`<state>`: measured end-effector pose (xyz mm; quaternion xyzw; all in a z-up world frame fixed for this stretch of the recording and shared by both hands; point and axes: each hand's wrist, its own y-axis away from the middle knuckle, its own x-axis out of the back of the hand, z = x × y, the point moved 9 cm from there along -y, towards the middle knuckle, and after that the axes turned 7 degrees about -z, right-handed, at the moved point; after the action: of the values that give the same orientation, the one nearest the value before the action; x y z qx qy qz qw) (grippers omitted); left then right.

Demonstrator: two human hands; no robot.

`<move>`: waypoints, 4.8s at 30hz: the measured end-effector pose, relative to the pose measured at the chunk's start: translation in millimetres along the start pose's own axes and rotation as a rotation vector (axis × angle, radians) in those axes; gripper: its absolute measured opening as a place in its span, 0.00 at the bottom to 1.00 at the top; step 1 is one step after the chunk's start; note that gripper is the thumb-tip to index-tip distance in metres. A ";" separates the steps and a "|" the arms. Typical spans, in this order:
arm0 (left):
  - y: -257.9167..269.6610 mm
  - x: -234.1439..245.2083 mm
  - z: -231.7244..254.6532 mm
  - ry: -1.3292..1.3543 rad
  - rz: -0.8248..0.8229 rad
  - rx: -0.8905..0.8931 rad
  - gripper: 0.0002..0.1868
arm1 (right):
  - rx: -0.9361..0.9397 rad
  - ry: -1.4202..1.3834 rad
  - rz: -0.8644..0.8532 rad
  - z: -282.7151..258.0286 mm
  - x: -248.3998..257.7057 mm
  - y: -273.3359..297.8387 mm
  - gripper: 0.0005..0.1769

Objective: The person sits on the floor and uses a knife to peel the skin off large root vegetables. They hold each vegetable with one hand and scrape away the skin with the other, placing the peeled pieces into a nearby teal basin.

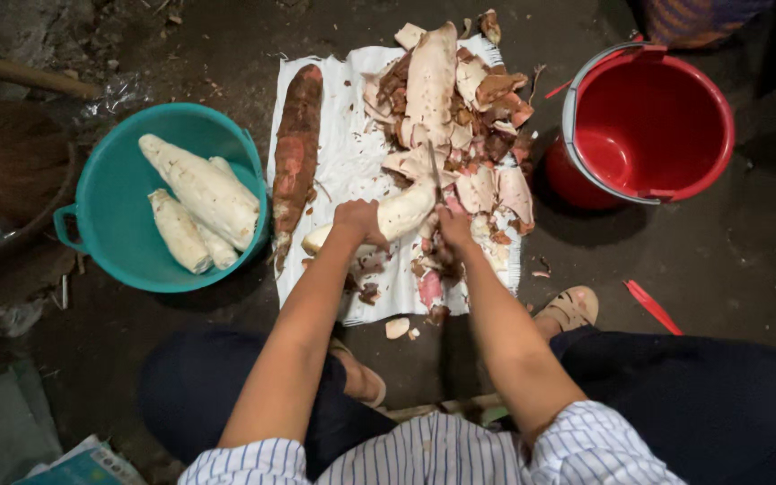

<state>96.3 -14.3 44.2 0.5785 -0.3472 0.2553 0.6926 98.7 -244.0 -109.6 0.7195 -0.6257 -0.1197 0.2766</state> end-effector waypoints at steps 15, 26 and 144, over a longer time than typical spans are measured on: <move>-25.3 -53.4 -47.6 0.471 -0.145 -0.101 0.51 | 0.076 0.853 0.115 -32.0 58.4 53.3 0.35; 6.1 -47.2 -28.5 0.705 -0.211 -0.113 0.58 | 0.359 0.617 0.196 -132.1 73.6 67.6 0.40; 31.5 35.9 -50.4 -0.137 0.271 0.281 0.60 | 0.402 0.729 0.155 -115.3 -44.9 35.2 0.27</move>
<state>104.4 39.6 87.2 0.6334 -0.4290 0.3522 0.5391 120.7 -174.3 -3.8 0.7053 -0.5500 0.2880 0.3422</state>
